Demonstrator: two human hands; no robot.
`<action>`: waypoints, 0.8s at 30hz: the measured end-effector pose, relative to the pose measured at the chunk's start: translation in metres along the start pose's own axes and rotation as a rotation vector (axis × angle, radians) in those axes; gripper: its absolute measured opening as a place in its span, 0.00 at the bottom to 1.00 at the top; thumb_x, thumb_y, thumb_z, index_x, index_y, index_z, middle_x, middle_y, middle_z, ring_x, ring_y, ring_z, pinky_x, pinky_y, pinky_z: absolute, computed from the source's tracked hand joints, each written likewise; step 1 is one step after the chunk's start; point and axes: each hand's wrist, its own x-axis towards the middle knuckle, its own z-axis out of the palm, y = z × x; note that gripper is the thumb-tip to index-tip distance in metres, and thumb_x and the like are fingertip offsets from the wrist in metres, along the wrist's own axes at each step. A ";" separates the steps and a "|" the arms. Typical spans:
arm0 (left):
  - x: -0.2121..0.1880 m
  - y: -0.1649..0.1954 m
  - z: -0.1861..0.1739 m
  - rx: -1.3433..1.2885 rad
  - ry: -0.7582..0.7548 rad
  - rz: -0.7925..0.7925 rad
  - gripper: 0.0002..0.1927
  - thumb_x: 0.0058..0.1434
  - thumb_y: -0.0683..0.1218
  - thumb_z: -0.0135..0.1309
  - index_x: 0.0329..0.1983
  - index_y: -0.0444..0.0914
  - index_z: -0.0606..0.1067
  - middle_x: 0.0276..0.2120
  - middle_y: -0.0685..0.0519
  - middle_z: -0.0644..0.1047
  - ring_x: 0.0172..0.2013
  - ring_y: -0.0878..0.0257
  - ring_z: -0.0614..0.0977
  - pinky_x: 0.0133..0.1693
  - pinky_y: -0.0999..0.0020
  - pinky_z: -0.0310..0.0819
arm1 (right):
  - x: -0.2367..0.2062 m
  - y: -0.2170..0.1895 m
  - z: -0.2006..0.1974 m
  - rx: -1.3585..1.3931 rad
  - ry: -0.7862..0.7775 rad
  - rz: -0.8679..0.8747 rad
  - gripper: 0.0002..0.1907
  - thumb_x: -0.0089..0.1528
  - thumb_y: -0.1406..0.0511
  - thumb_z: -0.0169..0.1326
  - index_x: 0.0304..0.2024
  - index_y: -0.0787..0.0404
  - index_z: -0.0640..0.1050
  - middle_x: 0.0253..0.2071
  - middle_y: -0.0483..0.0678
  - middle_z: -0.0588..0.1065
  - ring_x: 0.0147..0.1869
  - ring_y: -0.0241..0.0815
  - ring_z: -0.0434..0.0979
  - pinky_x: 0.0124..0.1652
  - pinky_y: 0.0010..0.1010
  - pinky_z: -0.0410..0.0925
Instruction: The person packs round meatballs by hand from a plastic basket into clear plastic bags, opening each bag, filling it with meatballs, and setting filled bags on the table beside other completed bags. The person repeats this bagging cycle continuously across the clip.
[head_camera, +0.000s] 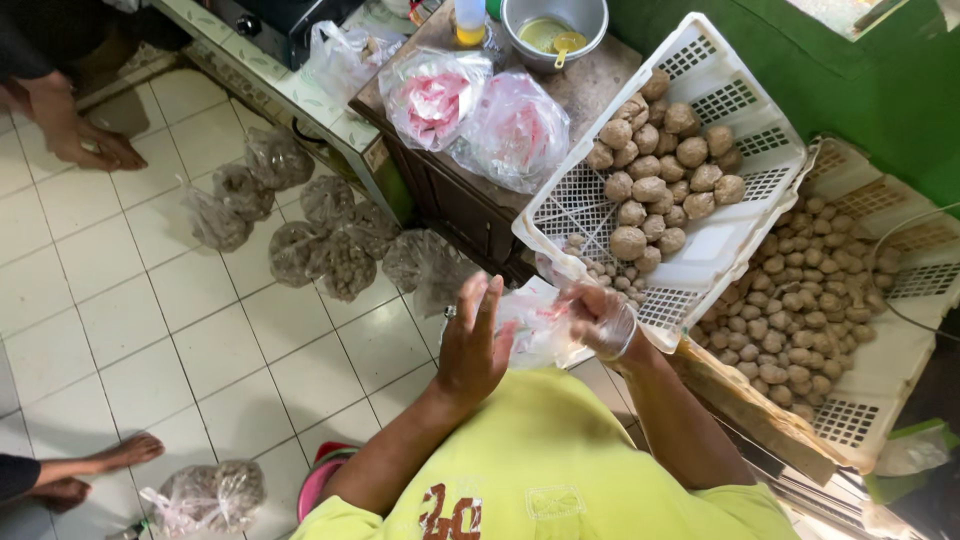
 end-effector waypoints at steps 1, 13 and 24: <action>-0.005 -0.006 0.004 -0.022 -0.045 -0.097 0.32 0.66 0.41 0.56 0.73 0.39 0.61 0.58 0.33 0.72 0.50 0.36 0.80 0.48 0.50 0.77 | 0.001 -0.005 0.006 -0.029 -0.016 0.039 0.26 0.58 0.56 0.68 0.53 0.62 0.75 0.46 0.43 0.76 0.45 0.34 0.72 0.42 0.27 0.68; -0.042 -0.058 -0.032 0.080 -0.042 -0.416 0.16 0.58 0.41 0.58 0.48 0.32 0.73 0.40 0.38 0.77 0.38 0.40 0.79 0.39 0.49 0.73 | 0.085 -0.007 0.067 -0.927 0.011 -0.029 0.11 0.60 0.65 0.66 0.35 0.64 0.78 0.35 0.50 0.76 0.35 0.42 0.77 0.37 0.33 0.70; -0.022 -0.015 -0.020 -0.339 0.265 -0.605 0.16 0.61 0.34 0.47 0.53 0.33 0.72 0.34 0.45 0.78 0.32 0.64 0.79 0.37 0.66 0.73 | 0.109 -0.001 0.032 -0.666 -0.057 0.009 0.17 0.70 0.57 0.52 0.53 0.60 0.80 0.44 0.49 0.77 0.42 0.43 0.72 0.43 0.31 0.68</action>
